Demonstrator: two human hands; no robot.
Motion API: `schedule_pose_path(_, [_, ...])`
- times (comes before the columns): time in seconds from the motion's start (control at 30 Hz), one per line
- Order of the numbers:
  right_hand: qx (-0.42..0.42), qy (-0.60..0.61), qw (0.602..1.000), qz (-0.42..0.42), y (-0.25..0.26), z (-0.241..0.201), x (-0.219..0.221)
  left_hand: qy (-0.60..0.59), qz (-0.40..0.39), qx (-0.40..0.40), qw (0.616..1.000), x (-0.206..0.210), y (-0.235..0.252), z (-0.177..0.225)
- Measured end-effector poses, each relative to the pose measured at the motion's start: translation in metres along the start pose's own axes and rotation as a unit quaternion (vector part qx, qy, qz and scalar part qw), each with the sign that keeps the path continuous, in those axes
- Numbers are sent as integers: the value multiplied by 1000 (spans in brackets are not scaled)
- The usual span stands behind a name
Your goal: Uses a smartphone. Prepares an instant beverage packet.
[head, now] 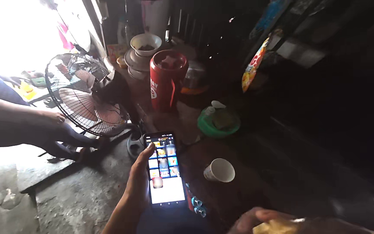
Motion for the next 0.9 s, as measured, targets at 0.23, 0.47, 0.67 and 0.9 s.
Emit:
schedule_pose_path(0.23, [25,-5,997,75,-6,-19,-36,131,-23,-48,990,7,54,-44])
schedule_pose_path(0.47, [30,49,994,96,-5,-10,-62,416,25,17,909,17,171,-76])
schedule_pose_path(0.67, [75,100,974,190,1,6,-81,630,35,61,773,36,195,-63])
schedule_pose_path(0.9, [103,-147,936,303,5,-2,-101,720,69,153,673,39,177,-49])
Point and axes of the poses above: each hand's wrist, its own y-axis towards the middle knuckle, its own x-axis out of the palm, z = x × y, the point moved 2 cm from there along y, towards the middle knuckle, and after that the axes turned 4 degrees about -y, right-handed, at the moved point
